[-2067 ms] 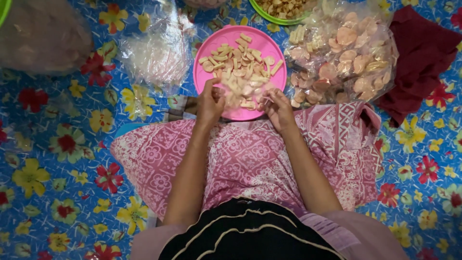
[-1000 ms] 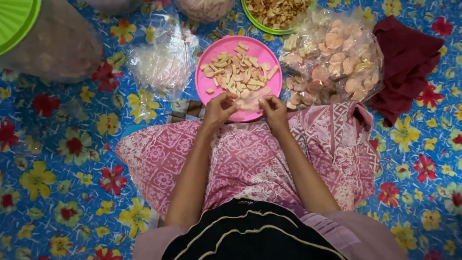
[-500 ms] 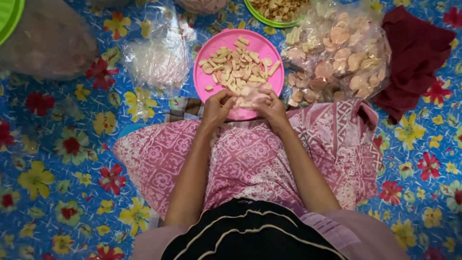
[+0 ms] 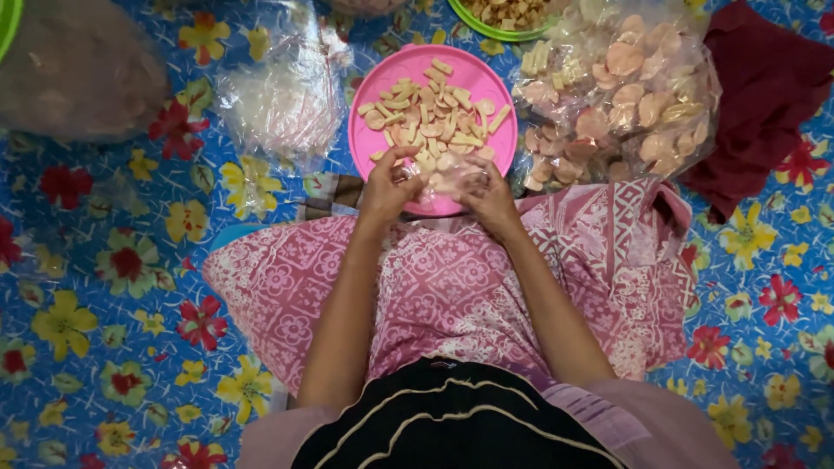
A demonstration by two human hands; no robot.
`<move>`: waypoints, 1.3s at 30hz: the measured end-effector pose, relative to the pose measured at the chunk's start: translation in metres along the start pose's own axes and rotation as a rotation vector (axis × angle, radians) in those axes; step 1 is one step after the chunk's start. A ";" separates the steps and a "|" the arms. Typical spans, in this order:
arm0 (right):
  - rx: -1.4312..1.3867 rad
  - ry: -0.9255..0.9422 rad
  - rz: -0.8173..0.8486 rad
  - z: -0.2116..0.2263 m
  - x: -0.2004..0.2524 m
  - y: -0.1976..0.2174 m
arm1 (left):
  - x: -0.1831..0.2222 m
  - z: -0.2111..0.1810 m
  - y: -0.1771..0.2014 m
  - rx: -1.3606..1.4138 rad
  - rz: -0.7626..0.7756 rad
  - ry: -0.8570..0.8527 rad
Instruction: Bagging small food items from a plate into a plastic bag
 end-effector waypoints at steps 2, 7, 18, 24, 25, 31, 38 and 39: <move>0.013 -0.002 -0.019 -0.005 -0.002 0.005 | -0.001 0.003 0.009 0.024 -0.027 -0.011; 0.019 -0.022 -0.053 -0.033 -0.014 0.011 | -0.005 -0.017 0.042 -0.094 -0.047 -0.185; -0.235 -0.114 -0.136 -0.044 -0.019 0.019 | -0.024 0.000 0.139 -0.907 -0.349 -0.454; -0.236 -0.057 -0.094 -0.042 -0.014 0.016 | -0.003 -0.022 0.119 -1.171 -0.507 -0.532; -0.240 -0.052 -0.094 -0.036 -0.014 0.015 | -0.009 -0.020 0.117 -1.174 -0.506 -0.538; -0.229 0.028 -0.145 -0.011 -0.005 0.018 | -0.028 0.037 0.063 -0.967 -0.077 -0.520; -0.349 0.034 -0.206 -0.046 -0.020 0.033 | -0.054 0.080 0.044 -1.381 0.008 -0.504; -0.352 0.044 -0.218 -0.049 -0.022 0.033 | -0.054 0.080 0.044 -1.370 0.026 -0.467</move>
Point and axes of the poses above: each hand's wrist, its own x-axis away from the middle knuckle, its own y-axis out of the back of the hand, z = x × y, the point moved 8 cm from there along -x, towards the middle knuckle, and after that the axes turned 11 degrees about x, right-handed, at the moved point
